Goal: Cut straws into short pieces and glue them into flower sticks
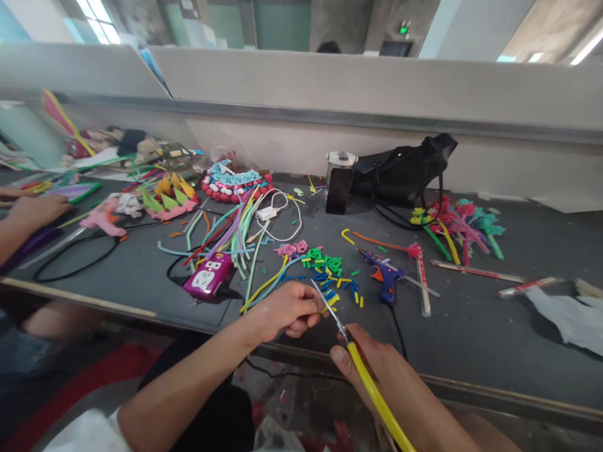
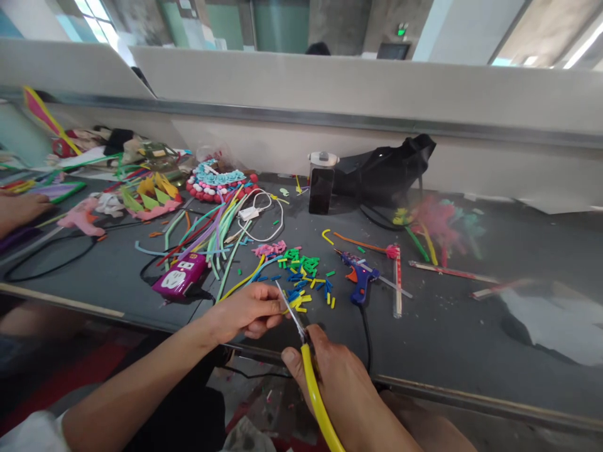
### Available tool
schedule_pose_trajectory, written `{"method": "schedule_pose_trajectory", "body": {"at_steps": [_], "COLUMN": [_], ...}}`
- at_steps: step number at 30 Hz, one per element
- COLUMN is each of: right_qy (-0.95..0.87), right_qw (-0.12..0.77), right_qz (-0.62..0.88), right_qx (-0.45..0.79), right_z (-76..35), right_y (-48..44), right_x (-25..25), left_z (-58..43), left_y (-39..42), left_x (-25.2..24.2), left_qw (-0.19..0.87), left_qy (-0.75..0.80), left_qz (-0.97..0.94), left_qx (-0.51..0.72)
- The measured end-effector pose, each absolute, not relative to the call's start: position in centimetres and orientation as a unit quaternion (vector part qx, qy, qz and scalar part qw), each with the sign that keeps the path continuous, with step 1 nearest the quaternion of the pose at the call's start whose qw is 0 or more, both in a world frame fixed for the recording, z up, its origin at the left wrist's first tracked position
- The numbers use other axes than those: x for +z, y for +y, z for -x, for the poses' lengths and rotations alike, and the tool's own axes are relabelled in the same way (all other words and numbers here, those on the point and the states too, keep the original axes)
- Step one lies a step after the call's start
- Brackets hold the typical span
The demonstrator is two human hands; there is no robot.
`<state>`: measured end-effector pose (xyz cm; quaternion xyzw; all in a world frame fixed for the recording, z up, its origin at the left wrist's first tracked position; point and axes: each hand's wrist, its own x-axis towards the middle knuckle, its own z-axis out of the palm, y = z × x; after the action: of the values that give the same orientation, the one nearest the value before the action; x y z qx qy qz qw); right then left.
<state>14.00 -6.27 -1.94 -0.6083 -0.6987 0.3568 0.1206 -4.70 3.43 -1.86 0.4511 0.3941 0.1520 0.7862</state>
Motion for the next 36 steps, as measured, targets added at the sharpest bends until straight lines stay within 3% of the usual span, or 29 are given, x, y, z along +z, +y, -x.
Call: {"method": "schedule_pose_trajectory", "body": {"at_steps": [23, 30, 36], "right_qy": [-0.68, -0.483, -0.393], "right_qw": [0.166, 0.278, 0.425], "right_qz": [0.598, 0.593, 0.542], "right_qx": [0.389, 0.581, 0.609], "right_z": [-14.3, -16.2, -17.7], "right_y": [-3.0, -3.3, -2.9], "right_x": [-4.4, -4.1, -4.2], "left_z": [5.3, 5.9, 6.1], "left_y": [6.0, 6.8, 7.2], "left_x": [-3.9, -5.5, -5.1], "left_qw": [0.773, 0.562, 0.348], "left_qy": [0.418, 0.483, 0.45], "left_qz": [-0.463, -0.643, -0.785], "left_qx": [0.116, 0.194, 0.246]}}
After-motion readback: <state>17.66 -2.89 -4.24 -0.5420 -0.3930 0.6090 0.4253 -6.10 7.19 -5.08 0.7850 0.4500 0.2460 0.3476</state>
